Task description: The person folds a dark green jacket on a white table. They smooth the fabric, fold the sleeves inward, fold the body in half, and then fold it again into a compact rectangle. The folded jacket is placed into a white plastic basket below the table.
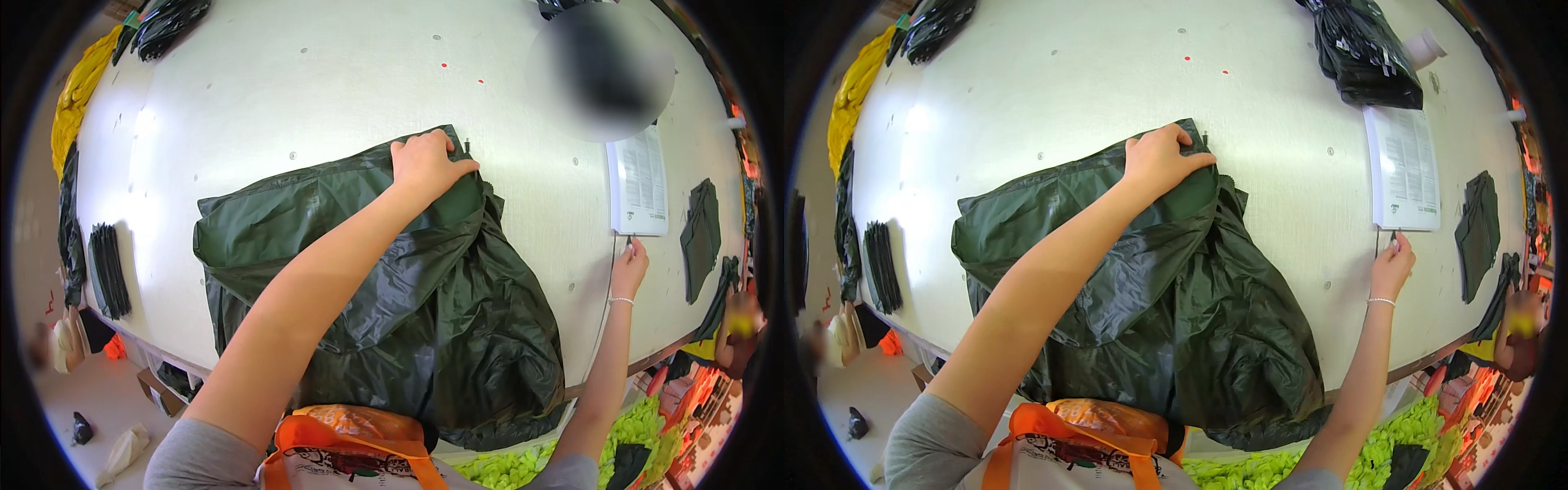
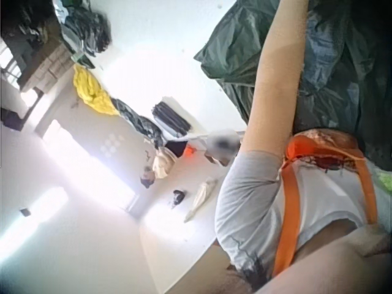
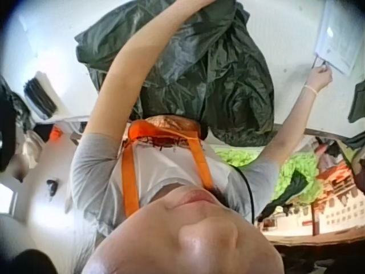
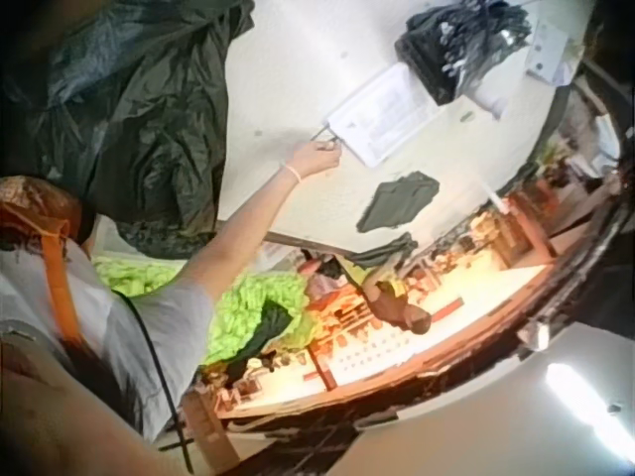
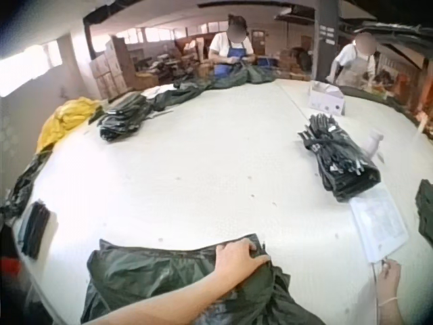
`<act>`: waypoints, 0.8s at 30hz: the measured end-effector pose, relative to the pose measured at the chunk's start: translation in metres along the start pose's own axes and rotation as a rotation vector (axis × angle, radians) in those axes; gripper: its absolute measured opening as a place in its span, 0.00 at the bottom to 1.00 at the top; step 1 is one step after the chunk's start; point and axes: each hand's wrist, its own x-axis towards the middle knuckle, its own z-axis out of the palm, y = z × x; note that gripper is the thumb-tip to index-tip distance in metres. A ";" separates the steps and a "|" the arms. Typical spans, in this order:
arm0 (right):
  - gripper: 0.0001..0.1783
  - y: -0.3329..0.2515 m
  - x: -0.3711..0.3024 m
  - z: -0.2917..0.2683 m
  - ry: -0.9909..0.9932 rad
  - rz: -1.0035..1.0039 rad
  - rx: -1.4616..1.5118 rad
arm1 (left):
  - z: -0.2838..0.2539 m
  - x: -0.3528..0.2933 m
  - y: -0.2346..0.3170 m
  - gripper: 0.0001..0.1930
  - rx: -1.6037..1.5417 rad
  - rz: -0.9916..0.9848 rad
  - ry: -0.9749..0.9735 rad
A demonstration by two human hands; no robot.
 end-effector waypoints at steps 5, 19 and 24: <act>0.19 -0.092 -0.028 -0.016 -0.191 0.215 0.420 | 0.006 0.009 -0.011 0.15 -0.241 -0.067 -0.143; 0.15 -0.306 -0.061 0.046 -0.348 -0.427 0.439 | -0.014 0.005 -0.015 0.15 -0.764 -0.102 -0.227; 0.12 -0.315 -0.062 0.049 -0.357 -0.481 0.455 | -0.019 0.006 -0.019 0.14 -0.808 -0.074 -0.298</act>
